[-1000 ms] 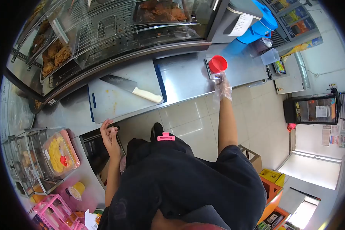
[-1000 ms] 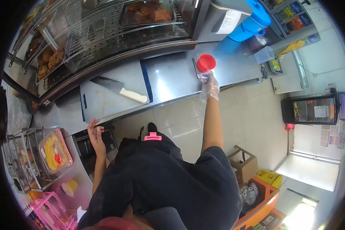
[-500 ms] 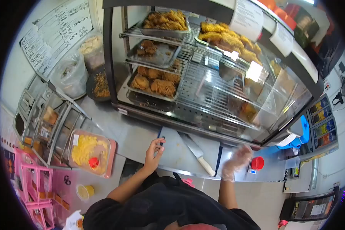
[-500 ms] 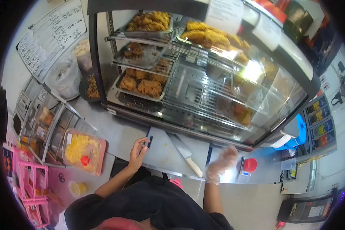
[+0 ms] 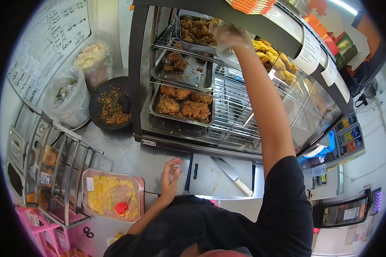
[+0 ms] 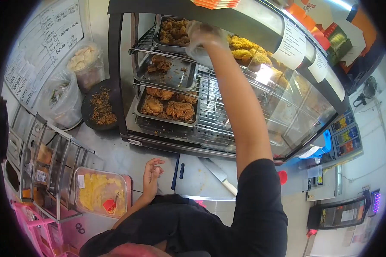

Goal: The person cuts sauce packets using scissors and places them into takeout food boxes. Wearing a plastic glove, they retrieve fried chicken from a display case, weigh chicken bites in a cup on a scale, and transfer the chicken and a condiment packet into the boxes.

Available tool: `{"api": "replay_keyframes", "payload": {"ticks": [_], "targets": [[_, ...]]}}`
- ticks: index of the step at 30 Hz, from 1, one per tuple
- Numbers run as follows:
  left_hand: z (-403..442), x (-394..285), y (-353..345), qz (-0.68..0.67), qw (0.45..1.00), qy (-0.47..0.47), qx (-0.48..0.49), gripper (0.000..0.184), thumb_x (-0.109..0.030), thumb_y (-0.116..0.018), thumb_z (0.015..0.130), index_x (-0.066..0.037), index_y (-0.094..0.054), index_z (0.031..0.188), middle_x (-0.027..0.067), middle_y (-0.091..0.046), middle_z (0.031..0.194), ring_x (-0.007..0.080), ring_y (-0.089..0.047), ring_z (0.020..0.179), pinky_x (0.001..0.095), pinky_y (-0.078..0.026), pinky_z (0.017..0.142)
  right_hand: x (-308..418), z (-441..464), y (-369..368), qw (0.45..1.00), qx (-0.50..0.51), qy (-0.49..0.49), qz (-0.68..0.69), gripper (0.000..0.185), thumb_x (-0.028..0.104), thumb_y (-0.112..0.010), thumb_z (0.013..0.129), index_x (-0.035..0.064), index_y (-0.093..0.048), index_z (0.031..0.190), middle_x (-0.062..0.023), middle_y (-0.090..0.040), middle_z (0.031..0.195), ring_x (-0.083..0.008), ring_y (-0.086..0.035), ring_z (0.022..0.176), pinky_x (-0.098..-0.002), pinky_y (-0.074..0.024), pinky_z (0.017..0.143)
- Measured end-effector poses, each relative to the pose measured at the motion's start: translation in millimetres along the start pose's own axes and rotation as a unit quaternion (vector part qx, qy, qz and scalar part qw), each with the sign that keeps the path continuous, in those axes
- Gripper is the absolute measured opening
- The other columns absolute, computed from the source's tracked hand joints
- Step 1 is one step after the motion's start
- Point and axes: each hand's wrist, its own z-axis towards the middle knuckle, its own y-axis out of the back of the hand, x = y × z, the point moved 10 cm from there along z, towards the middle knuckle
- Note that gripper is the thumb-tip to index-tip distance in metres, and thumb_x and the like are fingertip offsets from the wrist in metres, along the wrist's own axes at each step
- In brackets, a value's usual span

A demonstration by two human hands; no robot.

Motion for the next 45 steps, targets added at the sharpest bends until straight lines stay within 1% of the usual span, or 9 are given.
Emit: {"api": "replay_keyframes", "payload": {"ticks": [4,11,12,18,21,24,27,33,45], "targets": [[1,0,6,-0.008,1.000,0.002,0.011,0.035,-0.023,-0.051,0.093,-0.004,-0.047,0.122,0.0096,-0.057,0.111,0.0129,-0.053,0.085,0.0270,-0.043,0.079,-60,47,-66,0.976,0.044,-0.118,0.179,0.033,0.033,-0.050,0.087,0.0070,-0.061,0.104,-0.0139,-0.061,0.101,-0.0258,-0.060,0.091,-0.0343,-0.0497,0.077],[4,-3,19,0.006,1.000,-0.003,-0.009,0.034,-0.022,-0.051,0.092,-0.004,-0.048,0.121,0.0092,-0.058,0.110,0.0133,-0.053,0.085,0.0271,-0.043,0.078,-110,75,-188,0.895,0.161,-0.182,0.375,0.036,0.034,-0.048,0.088,0.0074,-0.061,0.108,-0.0124,-0.063,0.102,-0.0246,-0.061,0.092,-0.0354,-0.0498,0.079],[4,-2,20,0.008,1.000,-0.003,-0.010,0.034,-0.022,-0.051,0.092,-0.004,-0.048,0.121,0.0091,-0.058,0.111,0.0132,-0.053,0.085,0.0271,-0.043,0.078,-101,66,-199,0.878,0.183,-0.179,0.404,0.036,0.034,-0.047,0.088,0.0074,-0.061,0.108,-0.0122,-0.064,0.102,-0.0244,-0.061,0.092,-0.0355,-0.0499,0.080],[0,-4,15,-0.011,1.000,0.007,0.009,0.032,-0.020,-0.047,0.094,-0.005,-0.044,0.122,0.0094,-0.054,0.113,0.0104,-0.048,0.087,0.0257,-0.039,0.081,-102,67,-149,0.887,0.136,-0.217,0.384,0.033,0.033,-0.048,0.089,0.0079,-0.059,0.107,-0.0116,-0.062,0.100,-0.0239,-0.060,0.091,-0.0350,-0.0496,0.079],[-2,3,22,0.009,1.000,0.002,-0.016,0.033,-0.022,-0.051,0.092,-0.005,-0.049,0.120,0.0084,-0.058,0.109,0.0132,-0.054,0.083,0.0265,-0.043,0.075,-94,66,-135,0.883,0.123,-0.216,0.397,0.032,0.033,-0.048,0.089,0.0082,-0.059,0.106,-0.0113,-0.062,0.100,-0.0237,-0.059,0.091,-0.0347,-0.0495,0.079],[-3,0,22,0.016,1.000,-0.005,-0.017,0.033,-0.022,-0.051,0.092,-0.005,-0.049,0.120,0.0085,-0.058,0.109,0.0129,-0.054,0.082,0.0264,-0.043,0.074,-87,61,-124,0.878,0.107,-0.217,0.413,0.031,0.033,-0.049,0.089,0.0084,-0.058,0.106,-0.0110,-0.061,0.099,-0.0235,-0.058,0.090,-0.0344,-0.0494,0.079],[-4,-1,17,0.010,1.000,0.015,0.007,0.032,-0.020,-0.047,0.094,-0.004,-0.045,0.122,0.0092,-0.054,0.112,0.0101,-0.048,0.086,0.0250,-0.040,0.079,-86,54,-108,0.869,0.078,-0.219,0.437,0.029,0.032,-0.049,0.089,0.0086,-0.057,0.105,-0.0107,-0.060,0.098,-0.0232,-0.058,0.089,-0.0341,-0.0493,0.079],[-4,6,15,-0.009,1.000,0.009,0.024,0.032,-0.020,-0.046,0.095,-0.005,-0.044,0.123,0.0082,-0.054,0.113,0.0100,-0.048,0.087,0.0251,-0.039,0.081,-93,23,-63,0.800,-0.009,-0.232,0.554,0.027,0.031,-0.050,0.090,0.0091,-0.056,0.104,-0.0102,-0.059,0.097,-0.0228,-0.056,0.088,-0.0335,-0.0491,0.078],[0,8,1,0.008,0.999,0.021,0.045,0.032,-0.020,-0.047,0.094,-0.005,-0.044,0.123,0.0077,-0.054,0.113,0.0102,-0.049,0.086,0.0259,-0.039,0.081,-71,-11,-20,0.643,-0.086,-0.232,0.725,0.022,0.029,-0.051,0.091,0.0101,-0.053,0.101,-0.0090,-0.056,0.094,-0.0218,-0.053,0.086,-0.0324,-0.0486,0.078]]}}
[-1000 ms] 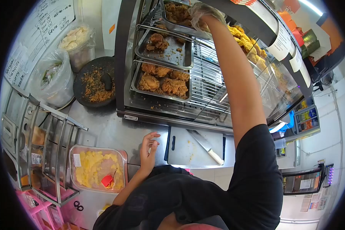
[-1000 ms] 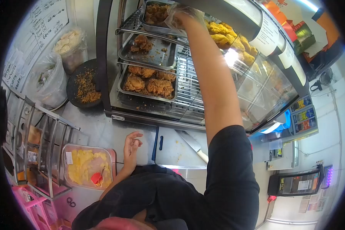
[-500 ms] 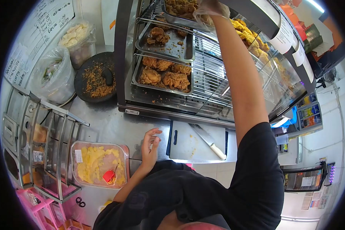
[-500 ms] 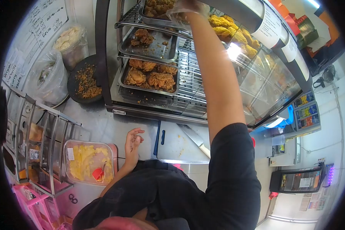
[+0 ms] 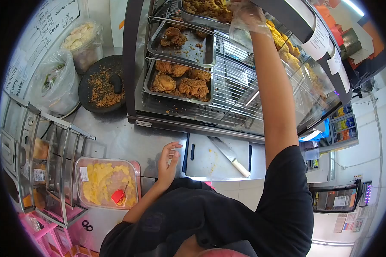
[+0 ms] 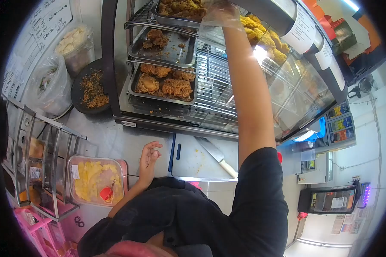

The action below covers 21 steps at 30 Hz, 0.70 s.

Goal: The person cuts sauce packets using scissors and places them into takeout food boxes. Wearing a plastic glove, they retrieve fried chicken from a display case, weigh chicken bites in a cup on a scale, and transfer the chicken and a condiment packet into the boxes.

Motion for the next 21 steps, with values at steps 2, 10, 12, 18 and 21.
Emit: {"api": "replay_keyframes", "payload": {"ticks": [2,10,12,18,21], "targets": [[0,1,1,-0.002,1.000,0.000,-0.015,0.032,-0.020,-0.049,0.093,-0.004,-0.048,0.120,0.0073,-0.057,0.110,0.0105,-0.051,0.086,0.0255,-0.041,0.079,7,-7,-3,0.998,-0.017,0.013,0.051,0.021,0.029,-0.052,0.091,0.0102,-0.053,0.101,-0.0088,-0.056,0.093,-0.0217,-0.053,0.086,-0.0322,-0.0485,0.078],[3,6,-2,-0.001,1.000,0.024,-0.008,0.031,-0.020,-0.050,0.092,-0.004,-0.049,0.119,0.0068,-0.057,0.109,0.0104,-0.052,0.085,0.0248,-0.041,0.077,21,-84,-14,0.914,-0.041,-0.046,0.401,0.019,0.028,-0.053,0.091,0.0109,-0.051,0.099,-0.0081,-0.054,0.091,-0.0210,-0.051,0.084,-0.0315,-0.0482,0.077],[3,8,-5,0.009,0.999,0.035,-0.005,0.031,-0.020,-0.050,0.093,-0.004,-0.048,0.119,0.0066,-0.057,0.109,0.0105,-0.051,0.085,0.0244,-0.041,0.078,3,-136,-20,0.831,-0.086,-0.176,0.521,0.022,0.031,-0.052,0.092,0.0110,-0.050,0.102,-0.0106,-0.053,0.098,-0.0226,-0.050,0.091,-0.0316,-0.0474,0.082],[10,14,-34,-0.016,0.999,0.036,0.000,0.029,-0.020,-0.048,0.094,-0.005,-0.048,0.119,0.0064,-0.056,0.108,0.0091,-0.049,0.082,0.0233,-0.040,0.077,-1,-271,-36,0.627,0.141,-0.394,0.657,0.042,0.026,-0.038,0.094,-0.0064,-0.044,0.120,-0.0264,-0.044,0.117,-0.0369,-0.047,0.113,-0.0459,-0.0501,0.092],[12,13,-59,-0.003,0.999,0.039,0.014,0.029,-0.020,-0.047,0.094,-0.004,-0.048,0.119,0.0065,-0.056,0.109,0.0085,-0.049,0.082,0.0231,-0.040,0.077,-16,-316,10,0.655,0.092,-0.358,0.659,0.040,0.025,-0.038,0.094,-0.0049,-0.045,0.120,-0.0253,-0.045,0.117,-0.0396,-0.044,0.116,-0.0470,-0.0482,0.094]]}}
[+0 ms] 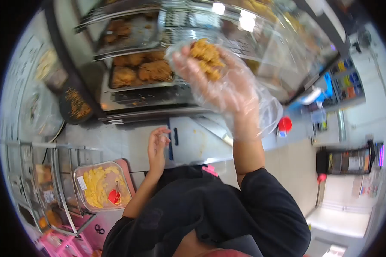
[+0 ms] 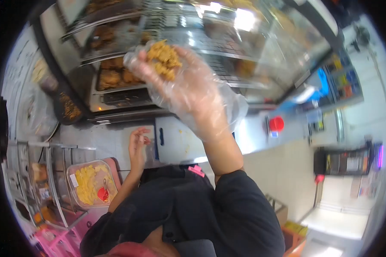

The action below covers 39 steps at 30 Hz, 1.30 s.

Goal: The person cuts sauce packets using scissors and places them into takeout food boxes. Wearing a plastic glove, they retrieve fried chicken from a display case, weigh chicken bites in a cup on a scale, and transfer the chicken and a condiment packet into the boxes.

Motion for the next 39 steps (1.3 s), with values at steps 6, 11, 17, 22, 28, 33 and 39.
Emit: {"api": "replay_keyframes", "payload": {"ticks": [6,11,17,22,28,33,39], "targets": [[-7,27,-76,0.052,0.996,0.024,0.067,0.032,-0.022,-0.044,0.095,-0.003,-0.047,0.121,0.0100,-0.056,0.109,0.0107,-0.050,0.083,0.0249,-0.041,0.076,111,-179,101,0.952,-0.205,0.224,-0.032,0.032,0.021,-0.051,0.089,-0.0039,-0.050,0.110,-0.0226,-0.053,0.110,-0.0380,-0.050,0.109,-0.0510,-0.0439,0.096],[-27,52,-157,0.118,0.988,0.032,0.099,0.035,-0.029,-0.038,0.098,-0.005,-0.047,0.123,0.0100,-0.054,0.114,0.0115,-0.051,0.086,0.0279,-0.041,0.081,263,-411,144,0.751,-0.343,0.500,-0.260,0.024,0.011,-0.063,0.081,-0.0037,-0.054,0.098,-0.0145,-0.059,0.092,-0.0275,-0.060,0.091,-0.0409,-0.0507,0.089],[-55,101,-261,0.127,0.981,0.100,0.106,0.035,-0.027,-0.038,0.098,-0.005,-0.046,0.124,0.0099,-0.054,0.115,0.0116,-0.051,0.088,0.0276,-0.040,0.083,420,-565,210,0.545,-0.467,0.416,-0.559,0.035,0.024,-0.070,0.076,-0.0040,-0.062,0.094,-0.0100,-0.064,0.084,-0.0190,-0.062,0.076,-0.0315,-0.0500,0.070],[-71,118,-320,0.139,0.977,0.122,0.111,0.034,-0.025,-0.039,0.098,-0.004,-0.045,0.125,0.0108,-0.055,0.114,0.0117,-0.051,0.088,0.0278,-0.040,0.083,468,-566,237,0.306,-0.573,0.192,-0.736,0.044,0.034,-0.076,0.065,0.0032,-0.068,0.096,-0.0126,-0.067,0.083,-0.0215,-0.064,0.077,-0.0310,-0.0491,0.074],[-78,122,-332,0.186,0.971,0.130,0.072,0.035,-0.024,-0.039,0.098,-0.004,-0.045,0.125,0.0110,-0.054,0.115,0.0118,-0.051,0.089,0.0275,-0.040,0.084,474,-567,239,0.338,-0.538,0.213,-0.743,0.040,0.022,-0.073,0.067,0.0054,-0.067,0.102,-0.0121,-0.066,0.089,-0.0198,-0.064,0.077,-0.0296,-0.0498,0.074],[-78,120,-333,0.221,0.965,0.130,0.048,0.035,-0.025,-0.038,0.098,-0.004,-0.045,0.125,0.0111,-0.054,0.116,0.0121,-0.051,0.090,0.0279,-0.040,0.085,466,-589,204,0.425,-0.517,0.302,-0.679,0.053,0.015,-0.076,0.070,-0.0034,-0.056,0.116,-0.0123,-0.061,0.099,-0.0184,-0.060,0.090,-0.0269,-0.0481,0.080],[-76,123,-343,0.234,0.963,0.115,0.061,0.035,-0.026,-0.039,0.099,-0.004,-0.045,0.125,0.0108,-0.054,0.115,0.0113,-0.051,0.088,0.0270,-0.041,0.084,461,-596,198,0.516,-0.448,0.346,-0.643,0.043,0.013,-0.070,0.073,-0.0014,-0.059,0.112,-0.0117,-0.065,0.087,-0.0174,-0.063,0.076,-0.0274,-0.0521,0.071]]}}
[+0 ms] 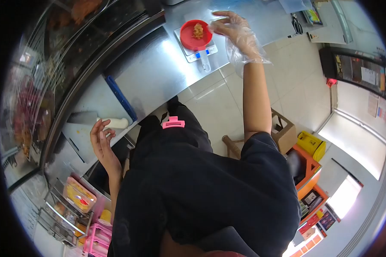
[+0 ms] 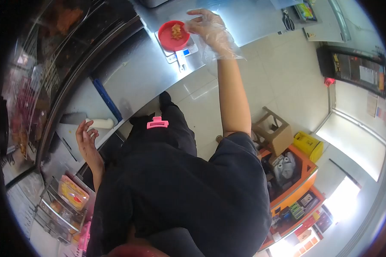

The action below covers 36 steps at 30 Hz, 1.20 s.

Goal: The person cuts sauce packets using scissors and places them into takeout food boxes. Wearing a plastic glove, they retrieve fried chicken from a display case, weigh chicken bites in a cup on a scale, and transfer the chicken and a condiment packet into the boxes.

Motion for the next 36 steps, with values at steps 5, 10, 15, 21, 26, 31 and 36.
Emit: {"api": "replay_keyframes", "payload": {"ticks": [5,10,15,21,26,31,36], "targets": [[5,4,-22,0.019,0.999,0.038,0.022,0.034,-0.027,-0.042,0.098,-0.004,-0.047,0.122,0.0111,-0.055,0.114,0.0121,-0.052,0.086,0.0267,-0.042,0.081,-20,-7,1,0.993,0.012,-0.058,0.102,0.038,0.013,-0.069,0.075,-0.0051,-0.059,0.107,-0.0120,-0.065,0.083,-0.0139,-0.063,0.070,-0.0243,-0.0532,0.065],[7,-2,-56,0.025,0.996,0.063,0.051,0.034,-0.026,-0.043,0.097,-0.004,-0.047,0.122,0.0105,-0.055,0.113,0.0112,-0.052,0.085,0.0259,-0.042,0.081,-25,-11,2,0.987,0.026,-0.059,0.146,0.044,0.017,-0.070,0.075,-0.0035,-0.057,0.112,-0.0146,-0.065,0.091,-0.0158,-0.063,0.082,-0.0259,-0.0519,0.074],[3,-7,-72,0.025,0.995,0.063,0.066,0.034,-0.025,-0.043,0.097,-0.003,-0.047,0.122,0.0101,-0.055,0.111,0.0106,-0.052,0.085,0.0256,-0.042,0.080,-16,-18,7,0.990,0.018,-0.056,0.126,0.052,0.018,-0.071,0.075,-0.0030,-0.052,0.119,-0.0165,-0.063,0.098,-0.0190,-0.062,0.092,-0.0278,-0.0506,0.081],[1,-10,-68,0.014,0.997,0.052,0.059,0.033,-0.024,-0.044,0.096,-0.003,-0.047,0.122,0.0104,-0.055,0.111,0.0105,-0.052,0.084,0.0257,-0.042,0.079,-22,-14,0,0.982,0.031,-0.032,0.185,0.049,0.014,-0.070,0.076,-0.0034,-0.053,0.118,-0.0172,-0.063,0.097,-0.0197,-0.063,0.087,-0.0288,-0.0525,0.077],[13,-21,-35,0.025,0.999,-0.024,0.026,0.032,-0.021,-0.045,0.096,-0.003,-0.047,0.123,0.0105,-0.056,0.112,0.0104,-0.052,0.083,0.0255,-0.042,0.078,-4,-13,-10,0.998,-0.041,0.029,-0.047,0.036,0.006,-0.065,0.074,-0.0024,-0.059,0.108,-0.0137,-0.066,0.094,-0.0209,-0.064,0.079,-0.0302,-0.0517,0.070],[49,-79,62,0.071,0.969,-0.190,-0.139,0.033,-0.015,-0.047,0.094,-0.003,-0.045,0.125,0.0095,-0.054,0.117,0.0116,-0.051,0.095,0.0249,-0.041,0.082,35,-27,-33,0.920,-0.126,0.311,-0.203,0.005,0.003,-0.057,0.080,0.0018,-0.052,0.080,-0.0164,-0.051,0.069,-0.0366,-0.049,0.064,-0.0452,-0.0409,0.057],[58,-161,172,0.029,0.859,-0.371,-0.353,0.038,-0.016,-0.051,0.094,-0.002,-0.043,0.128,0.0102,-0.051,0.123,0.0164,-0.049,0.110,0.0275,-0.040,0.090,16,-6,-63,0.919,-0.059,0.222,-0.322,0.011,0.011,-0.055,0.086,0.0018,-0.058,0.090,-0.0185,-0.060,0.078,-0.0375,-0.057,0.073,-0.0445,-0.0456,0.063]]}}
